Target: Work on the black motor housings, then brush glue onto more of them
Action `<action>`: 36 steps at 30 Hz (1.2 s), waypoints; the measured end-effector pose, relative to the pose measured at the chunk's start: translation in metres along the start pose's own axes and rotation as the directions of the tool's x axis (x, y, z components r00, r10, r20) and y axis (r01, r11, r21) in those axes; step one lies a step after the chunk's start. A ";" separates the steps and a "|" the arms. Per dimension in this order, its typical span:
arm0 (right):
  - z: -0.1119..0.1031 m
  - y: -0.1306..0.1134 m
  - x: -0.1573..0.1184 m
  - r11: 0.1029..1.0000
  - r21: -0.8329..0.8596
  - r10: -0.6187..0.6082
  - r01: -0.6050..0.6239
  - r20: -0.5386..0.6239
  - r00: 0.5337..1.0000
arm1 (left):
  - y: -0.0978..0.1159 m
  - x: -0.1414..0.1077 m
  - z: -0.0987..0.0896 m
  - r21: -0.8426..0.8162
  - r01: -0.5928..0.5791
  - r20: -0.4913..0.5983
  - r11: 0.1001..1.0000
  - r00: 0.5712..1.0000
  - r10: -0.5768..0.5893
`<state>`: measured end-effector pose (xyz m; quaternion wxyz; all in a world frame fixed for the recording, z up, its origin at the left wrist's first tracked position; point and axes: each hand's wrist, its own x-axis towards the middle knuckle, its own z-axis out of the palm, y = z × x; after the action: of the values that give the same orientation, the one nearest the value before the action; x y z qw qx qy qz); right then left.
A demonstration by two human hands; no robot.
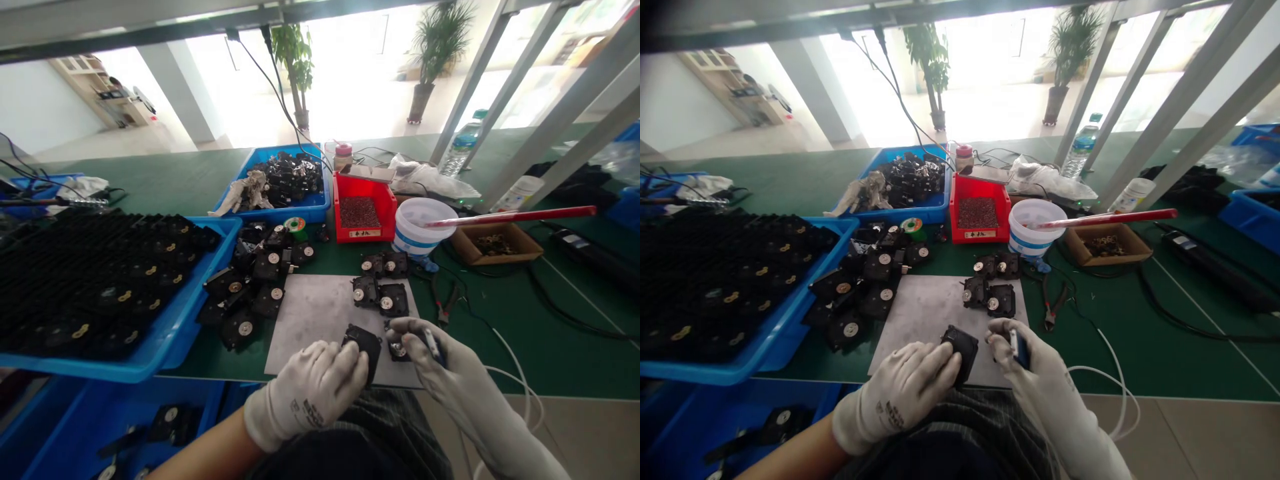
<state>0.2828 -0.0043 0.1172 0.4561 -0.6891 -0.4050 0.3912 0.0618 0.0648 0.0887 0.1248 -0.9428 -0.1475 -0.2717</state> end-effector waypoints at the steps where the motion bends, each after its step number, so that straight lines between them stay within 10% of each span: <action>1: 0.003 0.000 0.003 0.999 0.038 0.003 -0.007 0.095 0.996 | -0.002 -0.001 -0.009 -0.002 -0.078 -0.001 0.997 0.997 0.078; 4: 0.012 -0.003 0.004 0.997 0.059 0.032 -0.058 0.372 0.928 | -0.004 -0.004 -0.027 -0.069 -0.176 -0.018 0.982 0.984 0.175; 7: 0.022 -0.005 -0.003 0.988 0.122 0.036 -0.094 0.415 0.909 | 0.004 -0.014 -0.031 -0.352 0.072 -0.119 0.933 0.986 -0.120; 10: 0.036 -0.004 -0.013 0.983 0.179 -0.021 -0.030 0.276 0.961 | 0.020 -0.020 -0.028 -0.809 0.412 0.128 0.419 0.819 -0.559; 13: 0.048 -0.004 -0.020 0.986 0.142 -0.118 0.092 0.184 0.976 | 0.032 -0.017 -0.024 -0.861 0.449 0.494 -0.238 0.631 -0.598; 15: 0.052 -0.004 -0.024 0.987 0.115 -0.134 0.117 0.158 0.978 | 0.035 -0.014 -0.023 -0.805 0.444 0.591 -0.393 0.541 -0.599; 23: 0.041 -0.003 -0.030 0.979 -0.023 -0.198 0.203 0.141 0.970 | 0.033 -0.015 -0.032 -0.742 0.593 0.633 -0.313 0.466 -0.618; 30: 0.047 0.000 -0.027 0.955 -0.019 -0.293 0.295 0.075 0.953 | 0.031 -0.004 -0.036 -0.764 0.619 0.554 -0.182 0.482 -0.679; 36: 0.059 0.006 -0.013 0.994 0.097 -0.048 0.041 0.067 0.997 | 0.033 -0.004 -0.018 -0.736 0.549 0.631 -0.395 0.346 -0.695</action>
<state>0.2252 0.0005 0.0970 0.4830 -0.6433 -0.4166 0.4234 0.0615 0.0275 0.0962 -0.6540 -0.4918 -0.4434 -0.3658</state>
